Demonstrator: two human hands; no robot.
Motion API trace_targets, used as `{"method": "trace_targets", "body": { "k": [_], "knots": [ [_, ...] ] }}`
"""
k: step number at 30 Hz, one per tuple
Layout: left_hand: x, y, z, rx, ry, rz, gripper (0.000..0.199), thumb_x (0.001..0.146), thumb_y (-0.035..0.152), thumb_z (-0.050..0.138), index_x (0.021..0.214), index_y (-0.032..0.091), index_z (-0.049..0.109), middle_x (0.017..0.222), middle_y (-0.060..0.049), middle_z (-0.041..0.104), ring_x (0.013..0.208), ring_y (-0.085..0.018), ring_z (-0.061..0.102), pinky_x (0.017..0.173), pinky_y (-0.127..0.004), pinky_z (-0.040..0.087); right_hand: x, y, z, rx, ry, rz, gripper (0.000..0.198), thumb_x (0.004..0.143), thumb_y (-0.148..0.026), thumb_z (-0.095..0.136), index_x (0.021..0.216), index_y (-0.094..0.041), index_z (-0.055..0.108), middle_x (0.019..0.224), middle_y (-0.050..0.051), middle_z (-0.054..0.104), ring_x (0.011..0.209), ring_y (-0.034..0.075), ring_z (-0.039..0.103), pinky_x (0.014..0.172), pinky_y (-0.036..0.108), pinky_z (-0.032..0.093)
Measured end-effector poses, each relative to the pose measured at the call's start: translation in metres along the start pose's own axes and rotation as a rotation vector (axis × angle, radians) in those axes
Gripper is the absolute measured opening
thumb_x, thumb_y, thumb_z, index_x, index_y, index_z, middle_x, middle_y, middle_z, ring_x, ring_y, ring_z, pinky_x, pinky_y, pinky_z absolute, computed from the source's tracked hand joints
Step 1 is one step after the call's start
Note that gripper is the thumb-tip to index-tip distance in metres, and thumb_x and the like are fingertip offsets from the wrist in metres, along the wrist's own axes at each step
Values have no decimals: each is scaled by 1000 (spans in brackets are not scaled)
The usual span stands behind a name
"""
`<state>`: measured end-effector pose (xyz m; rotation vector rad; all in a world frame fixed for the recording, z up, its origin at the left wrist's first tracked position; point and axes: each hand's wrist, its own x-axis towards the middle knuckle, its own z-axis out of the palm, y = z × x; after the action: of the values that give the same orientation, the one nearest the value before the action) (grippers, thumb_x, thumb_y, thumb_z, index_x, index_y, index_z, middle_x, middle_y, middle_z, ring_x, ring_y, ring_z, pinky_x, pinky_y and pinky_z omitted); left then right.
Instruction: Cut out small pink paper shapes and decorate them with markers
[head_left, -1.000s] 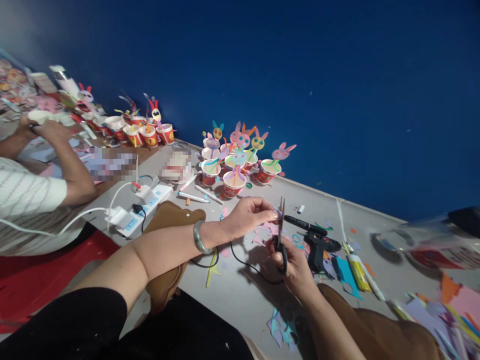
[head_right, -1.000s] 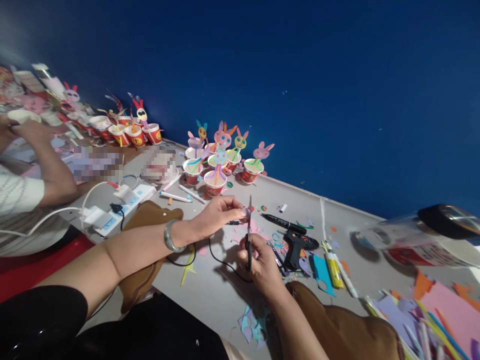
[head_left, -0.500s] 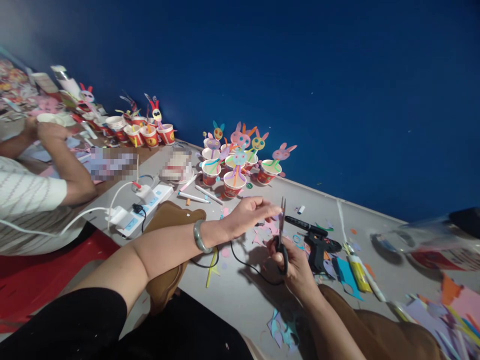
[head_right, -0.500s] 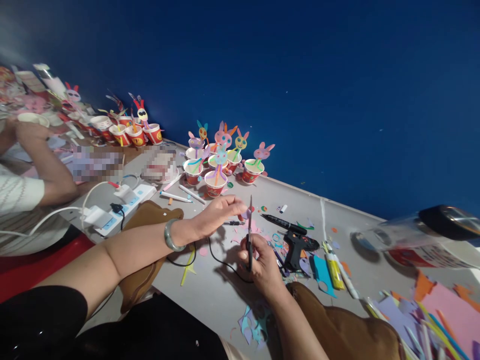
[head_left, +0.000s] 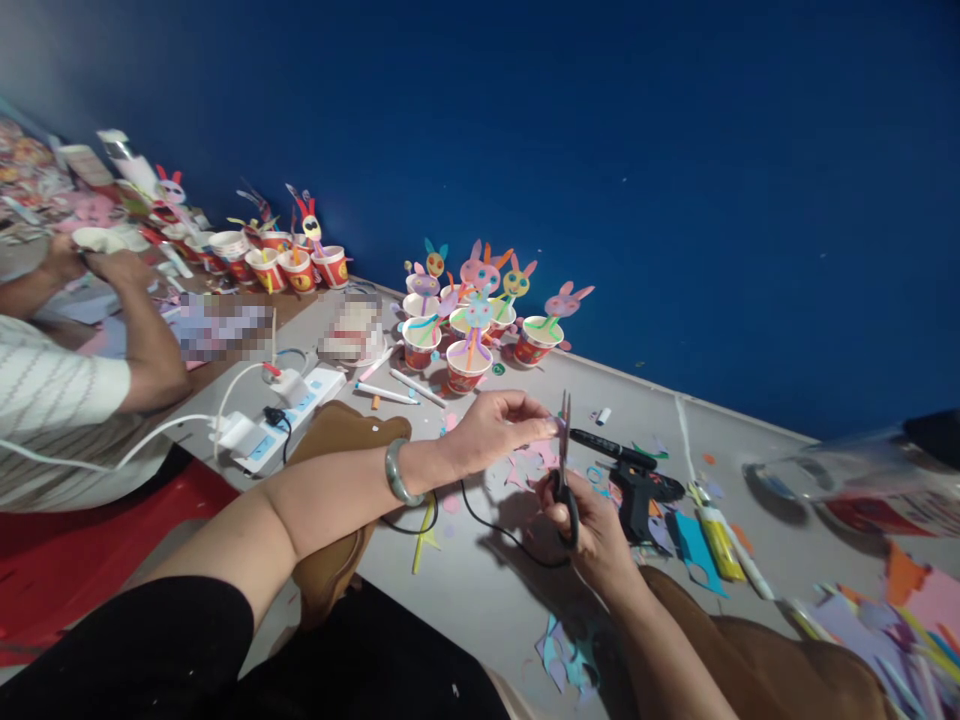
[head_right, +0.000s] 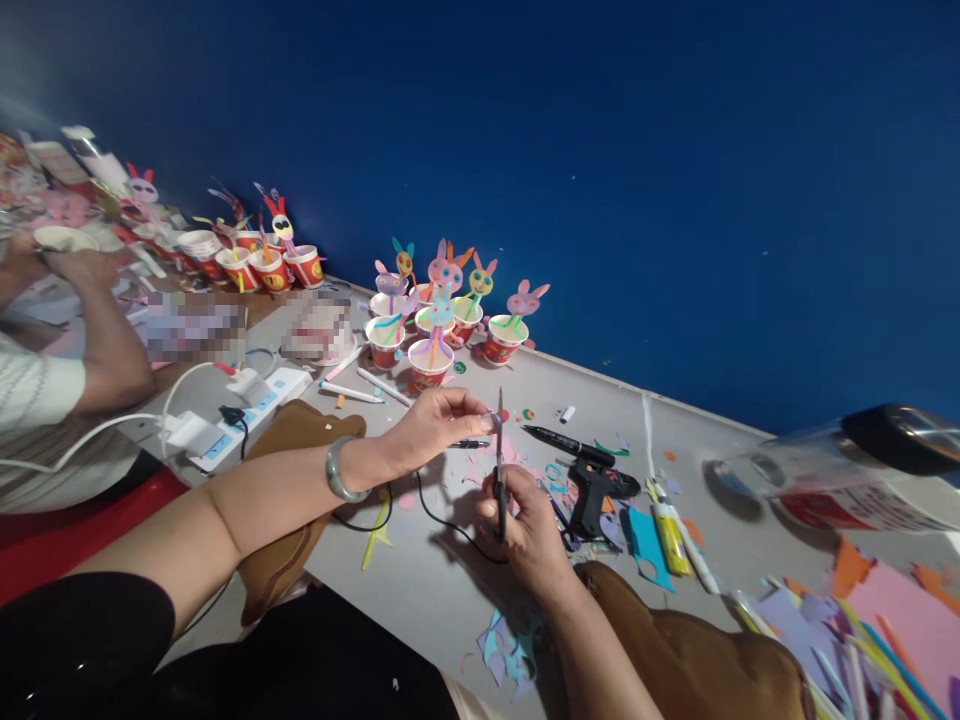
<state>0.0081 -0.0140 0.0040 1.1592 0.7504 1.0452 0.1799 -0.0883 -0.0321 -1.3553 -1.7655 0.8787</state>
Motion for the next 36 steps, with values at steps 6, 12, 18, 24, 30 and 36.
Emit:
{"method": "trace_targets", "body": {
  "k": [6, 12, 18, 24, 30, 36],
  "knots": [
    [-1, 1, -1, 41, -5, 21, 17, 71, 27, 74, 73, 13, 65, 71, -1, 64, 69, -9, 57, 68, -24, 45, 1, -2, 0, 2, -4, 1, 66, 72, -86, 48, 64, -21, 55, 65, 4, 55, 66, 20, 52, 58, 31, 40],
    [0, 1, -2, 32, -3, 29, 16, 71, 26, 74, 73, 13, 65, 71, -1, 64, 69, -9, 57, 69, -24, 46, 2, -4, 0, 0, -10, -17, 66, 72, -87, 47, 63, -21, 55, 63, 4, 55, 66, 20, 52, 59, 32, 41],
    [0, 3, -1, -7, 6, 15, 16, 69, 25, 74, 73, 13, 65, 71, -1, 64, 69, -10, 58, 67, -24, 45, 1, -3, -1, -18, -14, -10, 67, 73, -87, 46, 64, -21, 57, 63, 3, 55, 65, 20, 51, 61, 32, 41],
    [0, 1, -2, -2, 5, 30, 16, 70, 25, 74, 74, 13, 65, 72, -1, 64, 70, -9, 57, 67, -24, 45, 1, -2, -1, -12, -20, -5, 67, 74, -86, 46, 66, -20, 57, 63, 3, 55, 66, 20, 52, 60, 32, 41],
    [1, -1, -3, -5, 10, 37, 15, 70, 25, 73, 73, 13, 65, 71, 0, 63, 69, -8, 54, 67, -24, 44, 1, -4, -1, -5, -27, -23, 65, 75, -85, 45, 63, -21, 55, 62, 3, 54, 66, 20, 51, 61, 32, 41],
    [0, 2, -3, -3, -6, 22, 15, 71, 26, 72, 73, 13, 66, 71, 0, 63, 68, -8, 55, 67, -24, 43, 1, -3, 0, 5, -22, -29, 64, 75, -84, 47, 63, -22, 54, 64, 3, 53, 65, 20, 50, 60, 32, 40]
  ]
}}
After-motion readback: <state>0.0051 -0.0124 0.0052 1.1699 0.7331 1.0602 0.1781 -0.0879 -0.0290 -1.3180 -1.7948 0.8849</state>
